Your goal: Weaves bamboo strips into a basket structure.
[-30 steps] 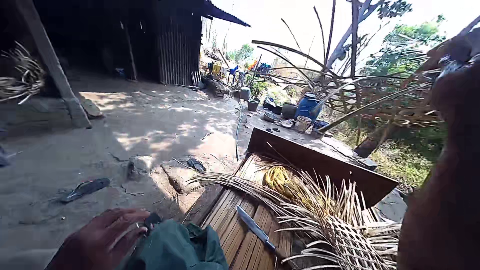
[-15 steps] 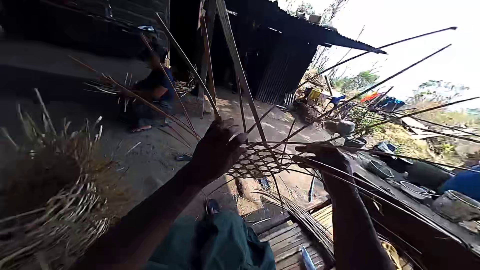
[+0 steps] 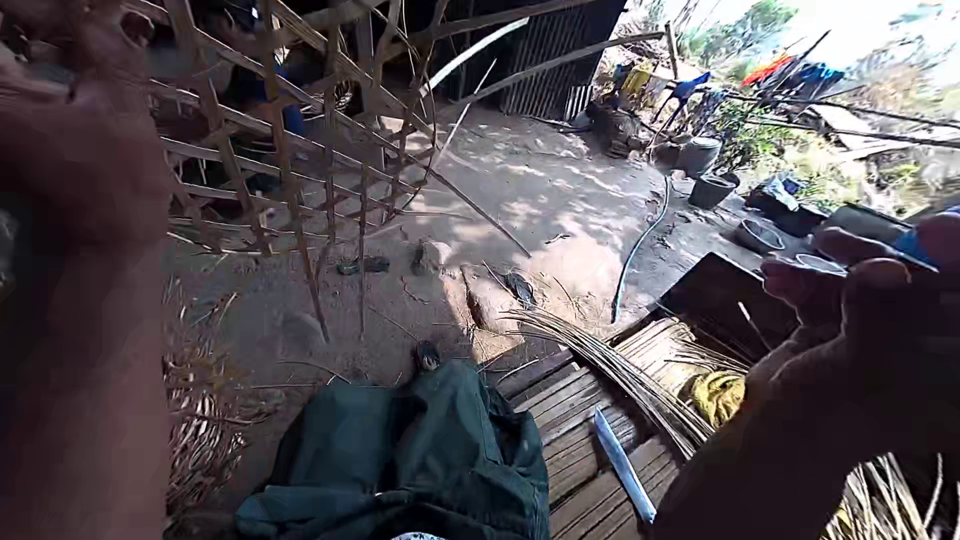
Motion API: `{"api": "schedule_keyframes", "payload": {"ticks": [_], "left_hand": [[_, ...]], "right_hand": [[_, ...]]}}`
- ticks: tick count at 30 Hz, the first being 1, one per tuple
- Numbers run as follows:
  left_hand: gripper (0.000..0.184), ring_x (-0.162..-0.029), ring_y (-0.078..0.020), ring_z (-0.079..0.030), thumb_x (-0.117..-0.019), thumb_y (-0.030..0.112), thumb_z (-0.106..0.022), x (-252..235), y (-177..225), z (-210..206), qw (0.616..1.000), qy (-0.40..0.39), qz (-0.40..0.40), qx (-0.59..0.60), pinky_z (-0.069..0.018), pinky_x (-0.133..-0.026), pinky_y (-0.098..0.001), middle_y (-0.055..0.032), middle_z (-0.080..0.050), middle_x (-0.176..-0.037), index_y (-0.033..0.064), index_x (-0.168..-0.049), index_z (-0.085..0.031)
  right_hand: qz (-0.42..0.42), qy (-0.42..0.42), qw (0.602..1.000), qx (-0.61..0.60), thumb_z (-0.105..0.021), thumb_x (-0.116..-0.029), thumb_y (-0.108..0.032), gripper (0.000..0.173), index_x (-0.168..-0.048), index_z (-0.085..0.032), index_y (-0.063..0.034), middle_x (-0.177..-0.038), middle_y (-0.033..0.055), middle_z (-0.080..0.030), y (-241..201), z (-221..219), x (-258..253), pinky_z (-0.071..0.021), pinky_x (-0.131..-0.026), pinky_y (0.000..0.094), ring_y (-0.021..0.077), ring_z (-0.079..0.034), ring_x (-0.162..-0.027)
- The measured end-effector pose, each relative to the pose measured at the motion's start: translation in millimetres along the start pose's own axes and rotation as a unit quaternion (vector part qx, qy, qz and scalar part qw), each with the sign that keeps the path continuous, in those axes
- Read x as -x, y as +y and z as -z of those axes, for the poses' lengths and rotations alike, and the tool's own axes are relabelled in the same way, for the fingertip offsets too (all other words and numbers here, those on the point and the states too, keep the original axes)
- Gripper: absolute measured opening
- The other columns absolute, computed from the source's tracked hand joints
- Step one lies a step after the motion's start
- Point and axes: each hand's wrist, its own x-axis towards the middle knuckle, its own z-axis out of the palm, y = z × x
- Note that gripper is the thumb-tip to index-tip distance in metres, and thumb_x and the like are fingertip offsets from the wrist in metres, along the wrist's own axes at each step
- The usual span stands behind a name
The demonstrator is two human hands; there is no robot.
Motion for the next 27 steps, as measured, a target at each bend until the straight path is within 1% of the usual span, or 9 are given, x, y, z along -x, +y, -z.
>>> {"api": "schedule_keyframes", "payload": {"ticks": [2,5,9,11,14,17,22,24,27], "left_hand": [[0.035,-0.114,-0.013,-0.065,-0.1076,0.034,-0.054,-3.4,-22.0,-2.4,0.998,0.025,-0.009,0.051,-0.0515,-0.103,-0.0351,-0.0072,-0.069,-0.117,0.0037,-0.12,-0.068],[0.032,-0.113,-0.0136,-0.064,-0.1086,0.029,-0.053,19.6,-22.1,-5.4,0.999,0.002,-0.025,0.027,-0.0499,-0.103,-0.0339,-0.0078,-0.068,-0.118,0.0045,-0.124,-0.067],[0.032,-0.105,-0.0298,-0.065,-0.1016,0.024,-0.066,77.0,49.7,-18.4,0.991,-0.116,-0.06,-0.041,-0.0485,-0.099,-0.0456,-0.0209,-0.069,-0.113,-0.0005,-0.121,-0.065],[0.023,-0.099,-0.0343,-0.065,-0.0998,0.02,-0.068,113.0,81.5,-31.1,0.979,-0.19,-0.073,-0.029,-0.0449,-0.099,-0.0528,-0.0188,-0.071,-0.106,0.0018,-0.113,-0.07],[0.012,-0.096,-0.0244,-0.071,-0.0943,0.017,-0.07,164.9,94.2,-54.2,0.955,-0.287,-0.061,0.054,-0.048,-0.105,-0.0523,-0.0071,-0.075,-0.096,0.0077,-0.099,-0.077],[0.012,-0.096,-0.0154,-0.071,-0.0948,0.02,-0.069,199.1,99.4,-65.5,0.928,-0.348,-0.043,0.128,-0.0487,-0.108,-0.0472,-0.0001,-0.076,-0.094,0.0117,-0.097,-0.078],[0.016,-0.096,-0.008,-0.07,-0.0982,0.026,-0.066,205.4,118.7,-46.6,0.918,-0.36,-0.02,0.164,-0.0505,-0.104,-0.038,0.0037,-0.076,-0.095,0.014,-0.1,-0.077],[0.017,-0.097,-0.002,-0.067,-0.0993,0.031,-0.065,195.4,131.0,-28.3,0.908,-0.376,0.014,0.185,-0.0528,-0.098,-0.0283,0.0077,-0.074,-0.096,0.0178,-0.102,-0.076],[0.014,-0.092,0.0026,-0.066,-0.0962,0.03,-0.07,191.5,134.1,-18.7,0.878,-0.41,0.075,0.237,-0.0554,-0.085,-0.0173,0.01,-0.072,-0.096,0.0188,-0.101,-0.075]], "right_hand": [[-0.026,-0.01,1.0,0.015,-0.055,-0.1055,-0.011,0.029,-0.133,-0.057,-0.0026,-0.103,0.0023,-0.075,11.7,26.9,28.3,-0.0662,-0.07,0.0356,0.0186,-0.076,-0.08],[-0.109,-0.098,0.988,0.04,-0.052,-0.1049,-0.008,0.02,-0.121,-0.064,-0.005,-0.096,-0.0062,-0.076,26.7,52.1,73.9,-0.0646,-0.065,0.0271,0.0095,-0.074,-0.075],[-0.229,-0.169,0.959,-0.007,-0.055,-0.1016,-0.006,0.021,-0.116,-0.069,-0.0053,-0.095,-0.0044,-0.077,38.1,54.9,128.9,-0.0639,-0.063,0.0268,0.0092,-0.074,-0.075],[-0.252,-0.211,0.944,-0.023,-0.059,-0.1012,-0.008,0.019,-0.115,-0.072,-0.0073,-0.097,-0.0041,-0.077,33.7,38.6,148.8,-0.0642,-0.066,0.0261,0.0081,-0.074,-0.078],[-0.202,-0.318,0.926,-0.008,-0.062,-0.1012,-0.013,0.022,-0.118,-0.073,-0.0065,-0.103,0.0009,-0.076,29.0,3.0,172.4,-0.0645,-0.075,0.0262,0.0068,-0.074,-0.085],[-0.116,-0.38,0.917,0.026,-0.061,-0.1019,-0.017,0.028,-0.126,-0.071,-0.007,-0.102,0.0052,-0.076,17.9,-36.3,174.9,-0.0627,-0.078,0.0262,0.0078,-0.073,-0.086],[-0.065,-0.41,0.904,0.103,-0.058,-0.1029,-0.023,0.039,-0.138,-0.064,-0.0059,-0.087,0.0071,-0.075,3.4,-77.8,160.9,-0.0589,-0.06,0.0382,0.0171,-0.069,-0.065],[-0.045,-0.392,0.914,0.096,-0.058,-0.1043,-0.025,0.036,-0.134,-0.068,-0.0073,-0.09,0.0082,-0.075,-3.4,-86.3,157.4,-0.0586,-0.059,0.038,0.0176,-0.07,-0.066],[-0.052,-0.386,0.916,0.101,-0.057,-0.1045,-0.026,0.024,-0.111,-0.074,-0.011,-0.089,0.0061,-0.076,-13.7,-91.0,155.5,-0.058,-0.059,0.0387,0.0179,-0.072,-0.07]]}}
